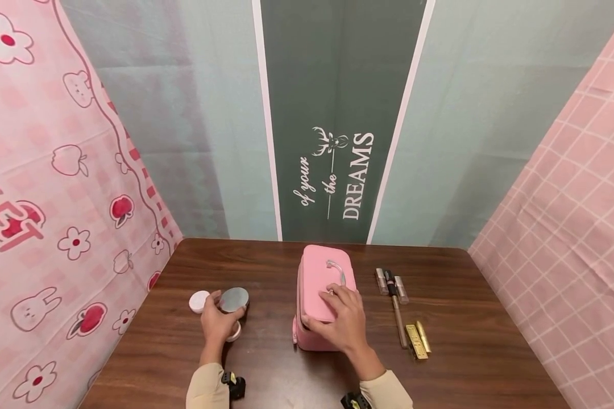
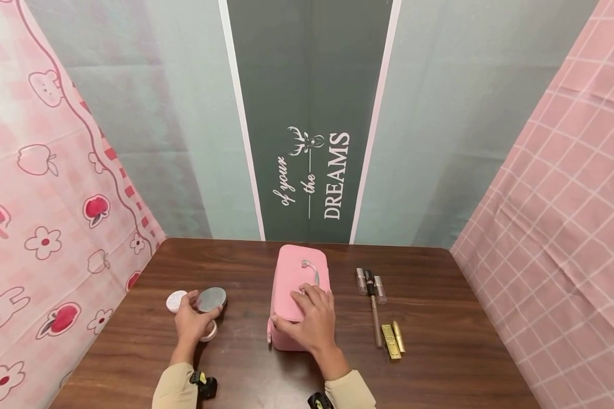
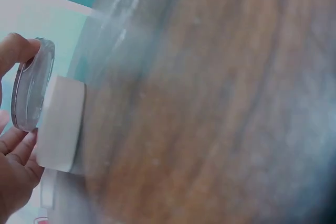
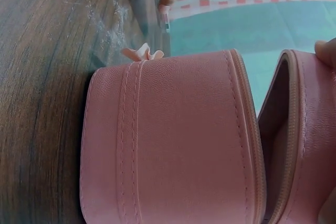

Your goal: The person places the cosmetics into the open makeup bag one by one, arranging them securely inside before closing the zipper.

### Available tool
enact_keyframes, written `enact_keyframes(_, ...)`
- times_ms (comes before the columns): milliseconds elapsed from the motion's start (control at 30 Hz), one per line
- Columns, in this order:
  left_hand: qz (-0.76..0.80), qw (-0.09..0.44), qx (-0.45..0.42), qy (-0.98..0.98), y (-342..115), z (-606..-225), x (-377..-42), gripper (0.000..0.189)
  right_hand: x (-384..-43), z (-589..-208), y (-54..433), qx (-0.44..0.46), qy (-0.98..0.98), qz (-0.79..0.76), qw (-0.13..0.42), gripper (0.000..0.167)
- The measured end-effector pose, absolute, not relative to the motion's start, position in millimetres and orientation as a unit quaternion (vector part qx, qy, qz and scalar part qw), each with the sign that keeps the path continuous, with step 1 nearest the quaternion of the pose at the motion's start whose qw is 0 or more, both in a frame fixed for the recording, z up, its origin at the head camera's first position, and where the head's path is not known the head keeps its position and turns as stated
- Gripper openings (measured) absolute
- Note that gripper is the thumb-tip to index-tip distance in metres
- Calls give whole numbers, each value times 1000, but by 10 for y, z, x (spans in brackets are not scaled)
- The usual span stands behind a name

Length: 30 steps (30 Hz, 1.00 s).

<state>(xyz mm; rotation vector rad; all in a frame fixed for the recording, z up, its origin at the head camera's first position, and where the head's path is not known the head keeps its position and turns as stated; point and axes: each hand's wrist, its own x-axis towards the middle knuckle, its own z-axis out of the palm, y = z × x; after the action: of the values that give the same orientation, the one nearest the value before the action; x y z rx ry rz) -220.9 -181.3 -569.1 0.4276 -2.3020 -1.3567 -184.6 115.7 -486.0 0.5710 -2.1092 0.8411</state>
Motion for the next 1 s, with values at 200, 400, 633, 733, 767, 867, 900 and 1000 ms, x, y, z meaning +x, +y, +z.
enact_keyframes(200,-491,225,143,-829,-1770,-5608,-2168,75,-1835,-4881,1189,210,-812,378,392,59)
enact_keyframes(400,-496,224,138,-827,-1759,-5532,-2132,74,-1803,-4903,1220,189,-803,416,383,57)
enact_keyframes(633,-488,239,130,-829,-1729,-5481,-2113,73,-1787,-4885,1258,185,-783,458,378,50)
enact_keyframes(733,-492,240,130,-827,-1708,-5450,-2091,73,-1783,-4876,1278,182,-772,481,374,49)
enact_keyframes(767,-496,238,129,-825,-1699,-5437,-2087,73,-1782,-4871,1285,180,-767,490,373,49)
enact_keyframes(867,-506,234,123,-821,-1669,-5396,-2066,73,-1785,-4856,1305,178,-753,512,373,51)
enact_keyframes(900,-509,233,121,-820,-1656,-5382,-2058,72,-1784,-4851,1310,179,-749,517,373,51)
enact_keyframes(1000,-512,231,120,-818,-1617,-5343,-2024,72,-1745,-4792,1315,184,-739,532,370,50)
